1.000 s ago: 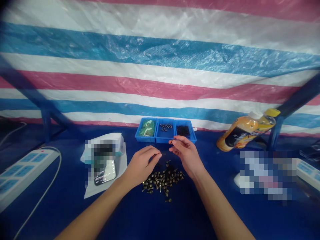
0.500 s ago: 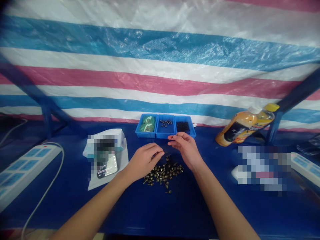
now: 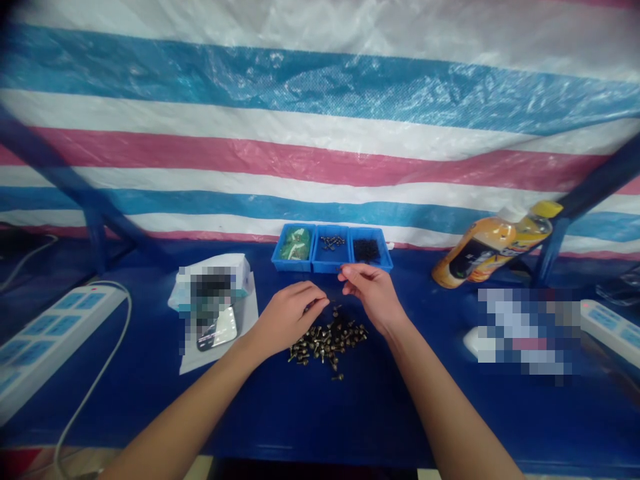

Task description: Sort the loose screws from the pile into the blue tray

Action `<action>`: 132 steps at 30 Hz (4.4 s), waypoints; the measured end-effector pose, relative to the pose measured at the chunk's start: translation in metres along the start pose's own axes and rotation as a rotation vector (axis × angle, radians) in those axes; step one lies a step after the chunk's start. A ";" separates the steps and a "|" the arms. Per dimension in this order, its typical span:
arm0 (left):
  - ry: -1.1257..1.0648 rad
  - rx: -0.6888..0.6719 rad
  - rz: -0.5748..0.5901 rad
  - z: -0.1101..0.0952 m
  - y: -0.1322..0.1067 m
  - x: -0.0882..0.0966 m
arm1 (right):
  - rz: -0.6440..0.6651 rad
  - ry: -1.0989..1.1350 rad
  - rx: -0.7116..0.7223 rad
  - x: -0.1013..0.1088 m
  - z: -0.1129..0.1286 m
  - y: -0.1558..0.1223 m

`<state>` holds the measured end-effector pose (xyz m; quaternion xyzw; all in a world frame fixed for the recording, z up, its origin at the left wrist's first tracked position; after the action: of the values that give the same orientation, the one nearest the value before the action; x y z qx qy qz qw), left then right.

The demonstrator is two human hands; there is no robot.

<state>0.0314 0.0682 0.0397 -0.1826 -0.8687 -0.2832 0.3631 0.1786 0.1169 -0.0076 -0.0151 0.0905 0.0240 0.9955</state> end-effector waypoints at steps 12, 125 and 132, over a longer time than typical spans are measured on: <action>-0.001 0.024 -0.002 0.004 0.000 0.003 | -0.338 -0.129 -0.153 0.044 -0.014 0.004; 0.652 0.534 -0.218 0.045 -0.023 0.045 | 0.386 -1.460 0.421 -0.064 -0.016 -0.029; 0.654 0.528 -0.238 0.043 -0.024 0.048 | 0.349 -1.440 0.407 -0.064 -0.013 -0.029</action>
<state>-0.0359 0.0819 0.0415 0.1171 -0.7654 -0.1343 0.6183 0.1147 0.0846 -0.0079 0.2023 -0.5766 0.1674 0.7737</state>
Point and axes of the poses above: each hand's wrist, its own y-axis towards the middle knuckle, its own x-axis out of the back of the hand, z = x × y, the point moved 9 cm from there along y, towards the middle knuckle, and after that the axes turned 8 degrees about -y, right-handed, at the moved point
